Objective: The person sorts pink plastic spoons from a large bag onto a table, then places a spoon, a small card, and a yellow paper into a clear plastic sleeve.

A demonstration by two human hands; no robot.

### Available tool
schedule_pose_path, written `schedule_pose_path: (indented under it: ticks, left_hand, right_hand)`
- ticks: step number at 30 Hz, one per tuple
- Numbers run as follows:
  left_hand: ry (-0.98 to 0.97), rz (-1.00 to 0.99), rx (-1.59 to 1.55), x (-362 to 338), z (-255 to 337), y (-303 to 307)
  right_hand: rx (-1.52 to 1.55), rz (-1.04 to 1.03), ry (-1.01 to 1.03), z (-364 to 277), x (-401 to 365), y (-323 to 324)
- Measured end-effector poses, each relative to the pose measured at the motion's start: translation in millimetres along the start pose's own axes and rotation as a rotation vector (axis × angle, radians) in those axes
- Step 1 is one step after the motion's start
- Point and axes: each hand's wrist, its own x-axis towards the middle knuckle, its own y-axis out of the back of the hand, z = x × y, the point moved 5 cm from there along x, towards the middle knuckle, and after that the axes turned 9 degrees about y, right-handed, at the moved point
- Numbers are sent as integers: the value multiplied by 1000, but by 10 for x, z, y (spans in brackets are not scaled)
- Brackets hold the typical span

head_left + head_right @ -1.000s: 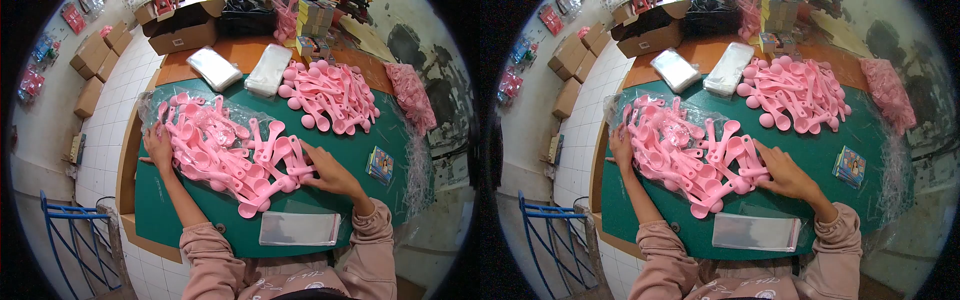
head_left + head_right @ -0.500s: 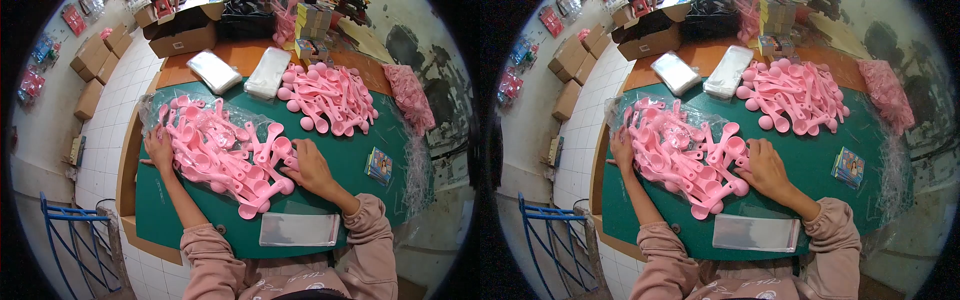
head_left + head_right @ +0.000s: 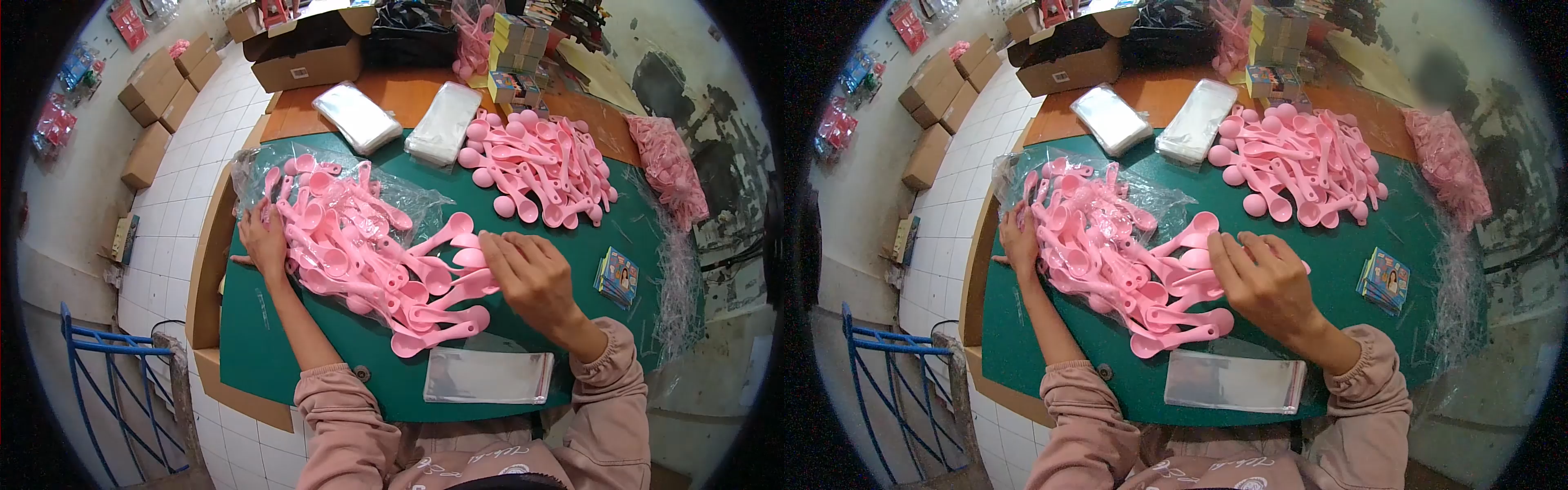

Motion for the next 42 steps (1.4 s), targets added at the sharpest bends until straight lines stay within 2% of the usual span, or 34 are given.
schedule_pose_path:
  ticks: [3,5,6,10,12,13,15,19,21,22,24,26,28,30,32,33,36,40,42]
  left_hand:
    - [-11,1,-6,-12,23,16]
    - [20,-3,17,-31,50,36]
    - [19,-4,17,-23,24,23]
    - [-42,1,-21,11,-16,-17]
    - [-42,8,-18,13,-6,-10]
    - [-39,3,-13,9,-3,-9]
    - [-38,4,-8,-4,3,-8]
    - [-15,17,-7,1,1,-4]
    - [-11,7,-2,-13,-6,-11]
    - [-11,9,-2,-14,-2,-4]
    - [-8,13,-2,-10,8,-5]
    - [-22,18,-6,-15,11,-1]
    - [-17,12,6,-29,44,30]
    - [-13,3,17,-28,39,24]
    - [-59,16,-13,-3,2,-3]
    - [-56,15,-10,10,-21,-14]
    - [-67,7,-12,20,-27,-23]
    - [-33,6,10,20,-25,-29]
    - [-25,4,5,38,-61,-53]
  right_hand:
    - [53,101,-20,118,-45,66]
    - [538,9,-317,329,-133,-60]
    - [520,-276,-516,488,-211,-170]
    - [565,-210,-338,1468,-212,-538]
    - [785,-202,-508,1975,-185,-748]
    - [783,-198,-505,2084,-119,-744]
    - [730,-279,-679,2296,-81,-769]
    - [652,-418,-653,2525,-69,-913]
    - [246,-331,-590,2556,-45,-856]
    - [248,-334,-591,2521,-77,-883]
    - [-341,-217,-508,2200,63,-646]
    - [-88,-190,-379,1908,150,-698]
    - [551,-251,-185,1457,201,-811]
    - [871,-508,55,871,252,-838]
    - [885,-520,294,447,252,-813]
    - [889,-520,295,327,219,-815]
    - [530,-390,319,212,159,-810]
    - [403,-379,276,226,6,-908]
    - [387,-547,168,277,-100,-940]
